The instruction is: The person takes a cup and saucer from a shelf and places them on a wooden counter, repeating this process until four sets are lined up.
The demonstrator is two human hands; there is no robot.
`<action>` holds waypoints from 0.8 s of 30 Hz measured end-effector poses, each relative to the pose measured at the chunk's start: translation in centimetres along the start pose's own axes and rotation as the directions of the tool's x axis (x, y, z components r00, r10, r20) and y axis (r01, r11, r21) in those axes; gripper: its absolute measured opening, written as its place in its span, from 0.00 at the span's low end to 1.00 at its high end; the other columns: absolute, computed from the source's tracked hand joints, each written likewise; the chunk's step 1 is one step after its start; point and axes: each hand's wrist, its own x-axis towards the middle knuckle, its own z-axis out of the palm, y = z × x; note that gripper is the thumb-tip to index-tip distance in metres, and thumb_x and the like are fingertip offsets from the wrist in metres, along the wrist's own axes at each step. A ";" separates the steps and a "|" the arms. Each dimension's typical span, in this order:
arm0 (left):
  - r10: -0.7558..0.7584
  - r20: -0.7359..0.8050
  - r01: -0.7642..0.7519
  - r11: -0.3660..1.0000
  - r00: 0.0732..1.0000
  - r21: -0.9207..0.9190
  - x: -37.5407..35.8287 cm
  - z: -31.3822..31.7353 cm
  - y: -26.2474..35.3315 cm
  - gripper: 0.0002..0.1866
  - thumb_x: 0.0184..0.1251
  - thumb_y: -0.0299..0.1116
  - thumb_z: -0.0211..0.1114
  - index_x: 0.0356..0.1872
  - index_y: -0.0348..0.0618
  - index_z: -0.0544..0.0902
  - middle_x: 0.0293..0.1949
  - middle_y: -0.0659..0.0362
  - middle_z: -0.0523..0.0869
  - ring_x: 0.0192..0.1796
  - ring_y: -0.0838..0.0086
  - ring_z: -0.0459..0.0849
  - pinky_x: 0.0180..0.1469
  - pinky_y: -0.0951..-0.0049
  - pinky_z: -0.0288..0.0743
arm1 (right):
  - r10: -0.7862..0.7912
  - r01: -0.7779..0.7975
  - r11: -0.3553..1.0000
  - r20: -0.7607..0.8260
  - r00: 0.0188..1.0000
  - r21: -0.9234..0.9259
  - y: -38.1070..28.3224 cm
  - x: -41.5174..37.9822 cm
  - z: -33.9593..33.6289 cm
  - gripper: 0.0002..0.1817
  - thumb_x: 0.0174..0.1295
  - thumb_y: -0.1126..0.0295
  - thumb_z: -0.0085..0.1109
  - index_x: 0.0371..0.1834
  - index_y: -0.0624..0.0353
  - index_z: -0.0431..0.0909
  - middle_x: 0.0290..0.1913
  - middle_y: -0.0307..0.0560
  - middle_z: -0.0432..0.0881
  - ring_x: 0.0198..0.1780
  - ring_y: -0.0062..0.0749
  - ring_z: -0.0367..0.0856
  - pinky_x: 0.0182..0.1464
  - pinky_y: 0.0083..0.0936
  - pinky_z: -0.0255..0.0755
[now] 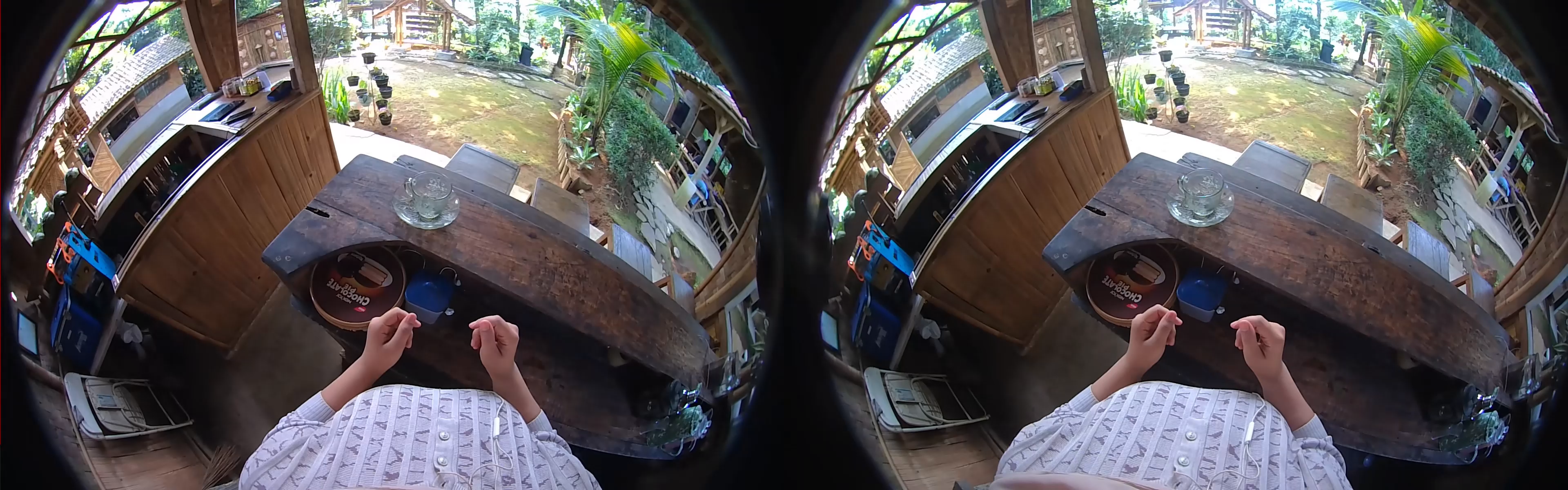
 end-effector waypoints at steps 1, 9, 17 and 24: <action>0.009 -0.007 -0.009 1.000 1.000 -0.026 0.2 0.0 0.2 0.11 0.67 0.32 0.51 0.27 0.37 0.75 0.13 0.67 0.71 0.16 0.90 0.68 0.18 0.88 0.57 | 0.013 -0.013 1.000 -0.010 1.000 0.008 0.1 -0.1 -0.1 0.14 0.64 0.71 0.45 0.25 0.65 0.76 0.12 0.37 0.71 0.14 0.14 0.69 0.16 0.11 0.59; -0.019 0.109 0.027 0.997 0.994 -0.076 1.7 0.5 0.1 0.19 0.71 0.37 0.44 0.23 0.38 0.74 0.13 0.63 0.71 0.15 0.86 0.66 0.18 0.86 0.57 | 0.104 -0.110 0.992 -0.092 0.990 -0.057 -0.9 -1.1 -1.1 0.23 0.68 0.62 0.38 0.21 0.66 0.77 0.13 0.40 0.73 0.14 0.17 0.70 0.17 0.12 0.60; 0.100 0.541 0.056 0.963 0.835 -0.264 4.0 2.4 -0.7 0.24 0.68 0.42 0.44 0.15 0.36 0.70 0.13 0.57 0.72 0.17 0.77 0.68 0.21 0.79 0.59 | 0.194 -0.224 0.969 -0.248 0.949 -0.099 -2.3 -3.8 -1.4 0.21 0.68 0.63 0.39 0.25 0.64 0.78 0.14 0.37 0.72 0.16 0.15 0.70 0.19 0.12 0.62; 0.121 0.738 0.243 0.899 0.663 -0.365 5.0 6.6 -2.9 0.20 0.66 0.41 0.48 0.18 0.38 0.70 0.16 0.60 0.73 0.18 0.80 0.70 0.22 0.81 0.62 | 0.303 -0.408 0.906 -0.503 0.810 -0.112 -4.5 -9.0 -2.1 0.21 0.68 0.63 0.38 0.26 0.64 0.78 0.15 0.38 0.73 0.18 0.14 0.70 0.21 0.11 0.62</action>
